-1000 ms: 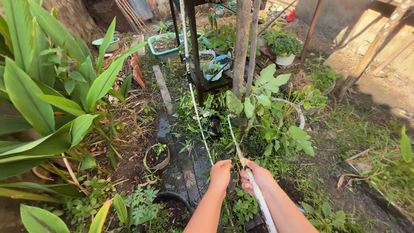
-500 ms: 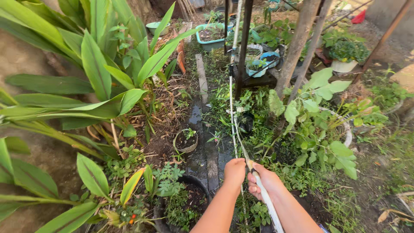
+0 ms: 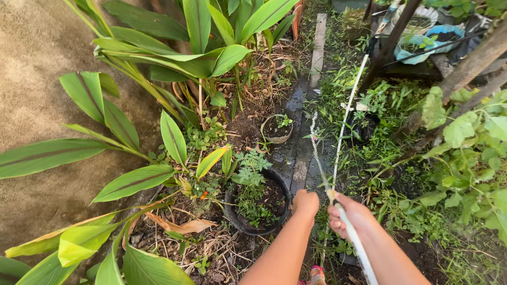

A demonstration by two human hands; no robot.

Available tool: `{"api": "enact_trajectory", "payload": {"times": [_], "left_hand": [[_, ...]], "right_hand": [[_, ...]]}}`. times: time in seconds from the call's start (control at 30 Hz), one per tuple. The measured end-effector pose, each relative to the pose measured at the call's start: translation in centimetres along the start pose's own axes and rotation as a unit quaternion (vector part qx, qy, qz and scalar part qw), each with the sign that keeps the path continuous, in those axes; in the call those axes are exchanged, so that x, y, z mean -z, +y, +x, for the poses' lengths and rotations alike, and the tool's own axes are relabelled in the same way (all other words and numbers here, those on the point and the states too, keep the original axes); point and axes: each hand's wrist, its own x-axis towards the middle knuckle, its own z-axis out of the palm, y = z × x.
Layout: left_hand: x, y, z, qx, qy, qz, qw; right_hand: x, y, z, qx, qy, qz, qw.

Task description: The person waters various potted plants and garden beds in an outdoor area using a garden hose, moving between different sections of the garden.

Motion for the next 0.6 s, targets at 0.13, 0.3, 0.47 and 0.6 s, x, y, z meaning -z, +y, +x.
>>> {"api": "enact_trajectory", "payload": {"times": [0.13,0.3,0.47,0.6], "left_hand": [[1.8,-5.0,2.0,0.064,0.044,-0.053,0.996],[3.1,-8.5,5.3,0.067,0.069,-0.047,0.994],[4.2,-9.1,6.4,0.071,0.076,-0.159,0.982],[3.8,-9.3,7.4,0.048,0.097,-0.214,0.971]], "right_hand": [[-1.2,4.8,2.5,-0.075,0.010,-0.034,0.997],[-2.0,9.0,4.3,-0.131,-0.002,-0.093,0.987],[-2.1,8.1,5.1,-0.138,-0.018,-0.108,0.984],[-3.1,6.8,4.4,-0.129,-0.023,-0.123,0.984]]}}
